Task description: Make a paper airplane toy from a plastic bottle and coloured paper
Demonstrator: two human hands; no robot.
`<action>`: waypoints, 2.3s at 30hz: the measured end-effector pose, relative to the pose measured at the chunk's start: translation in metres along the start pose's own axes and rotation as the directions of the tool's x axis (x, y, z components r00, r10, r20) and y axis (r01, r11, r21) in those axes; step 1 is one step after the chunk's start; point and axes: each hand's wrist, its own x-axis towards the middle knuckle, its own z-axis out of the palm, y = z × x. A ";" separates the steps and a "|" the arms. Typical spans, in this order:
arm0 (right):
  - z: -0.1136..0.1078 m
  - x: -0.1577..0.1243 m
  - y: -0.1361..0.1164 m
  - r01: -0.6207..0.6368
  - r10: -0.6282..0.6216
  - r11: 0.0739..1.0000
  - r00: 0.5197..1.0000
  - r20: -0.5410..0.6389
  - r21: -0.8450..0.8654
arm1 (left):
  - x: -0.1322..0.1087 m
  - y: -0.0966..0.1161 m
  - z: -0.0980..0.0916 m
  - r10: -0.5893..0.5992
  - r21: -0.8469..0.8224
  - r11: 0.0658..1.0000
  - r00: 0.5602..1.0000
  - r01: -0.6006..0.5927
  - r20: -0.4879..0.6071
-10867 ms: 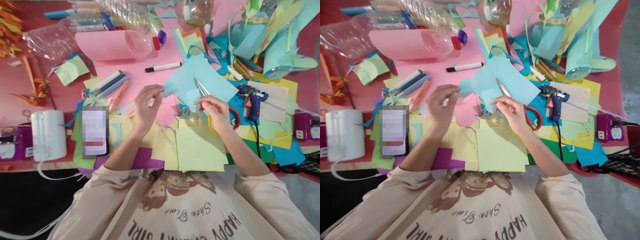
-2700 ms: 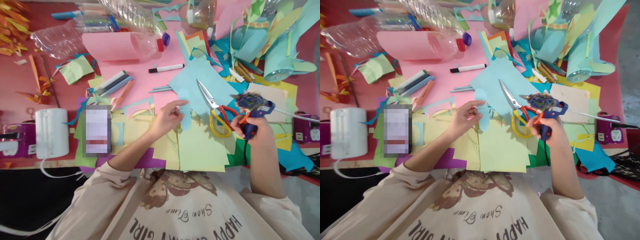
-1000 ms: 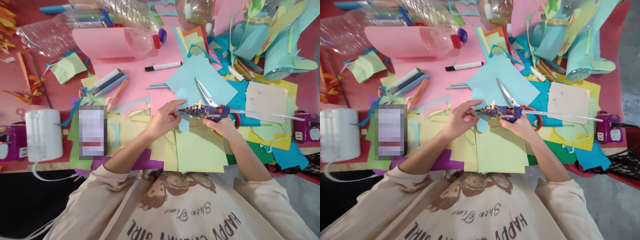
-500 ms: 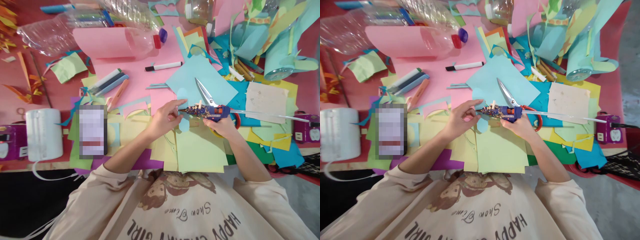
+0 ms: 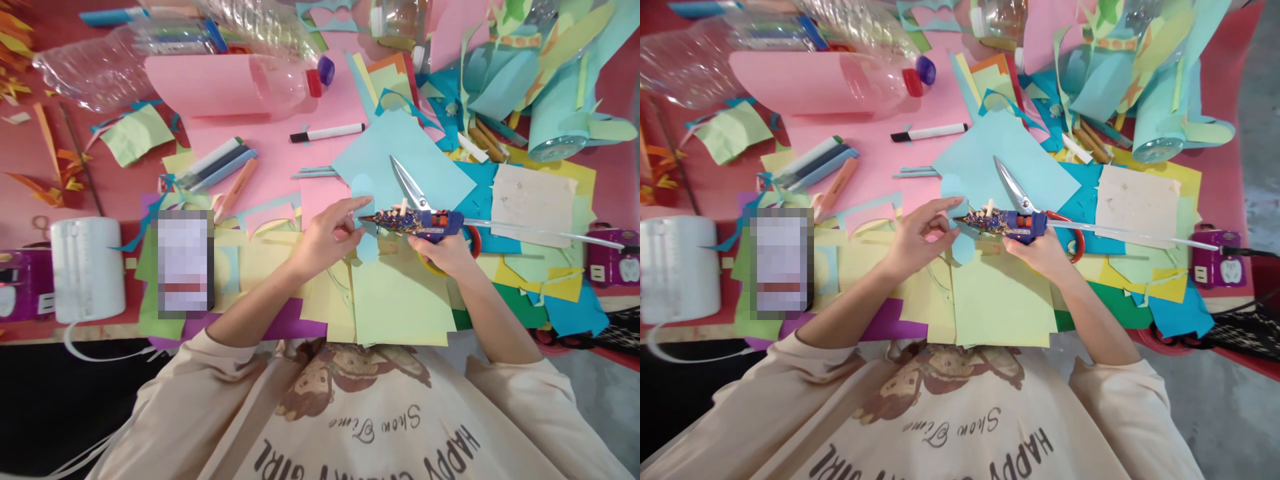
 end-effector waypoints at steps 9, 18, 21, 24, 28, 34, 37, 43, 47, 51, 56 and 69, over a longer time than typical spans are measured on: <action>-0.002 0.002 0.008 0.045 -0.045 0.999 0.999 -0.016 0.013 | 0.001 -0.004 -0.001 0.030 -0.014 0.999 0.999 -0.031 -0.022; -0.004 0.003 0.008 0.055 -0.055 0.998 0.998 -0.034 0.007 | 0.002 -0.005 0.000 0.067 -0.064 0.995 0.996 -0.071 -0.065; -0.004 0.003 0.009 0.052 -0.052 0.999 0.998 -0.045 0.009 | 0.002 -0.004 0.000 0.075 -0.054 0.995 0.995 -0.079 -0.071; -0.004 0.003 0.009 0.056 -0.054 0.998 0.997 -0.062 0.016 | 0.002 -0.004 0.000 0.084 -0.051 0.995 0.994 -0.088 -0.073; -0.004 0.002 0.007 0.042 -0.041 0.999 0.997 -0.069 0.023 | 0.002 -0.004 -0.001 0.084 -0.050 0.995 0.993 -0.088 -0.079; -0.005 0.002 0.007 -0.008 0.010 1.000 0.996 -0.089 0.017 | 0.003 -0.004 -0.001 0.114 -0.053 0.991 0.988 -0.120 -0.101; -0.005 0.002 0.007 -0.040 0.041 0.999 0.994 -0.098 0.012 | 0.003 -0.003 -0.001 0.121 -0.057 0.990 0.987 -0.127 -0.105; -0.005 0.001 0.003 -0.060 0.061 0.998 0.991 -0.121 0.015 | 0.004 -0.003 -0.001 0.128 -0.074 0.988 0.986 -0.137 -0.109; -0.006 0.002 0.004 -0.103 0.102 0.995 0.986 -0.133 0.004 | 0.004 -0.003 -0.001 0.118 -0.070 0.990 0.987 -0.126 -0.112; -0.006 0.003 0.007 -0.133 0.134 0.991 0.982 -0.136 0.015 | 0.004 -0.003 -0.001 0.104 -0.078 0.991 0.989 -0.112 -0.110; -0.018 0.001 0.005 -0.101 0.103 0.967 0.995 0.002 0.235 | 0.004 -0.002 -0.002 0.075 -0.092 0.992 0.990 -0.087 -0.120; -0.132 0.015 0.055 -0.027 0.105 0.976 0.928 -0.358 0.216 | 0.003 0.001 -0.001 0.078 -0.090 0.992 0.991 -0.088 -0.108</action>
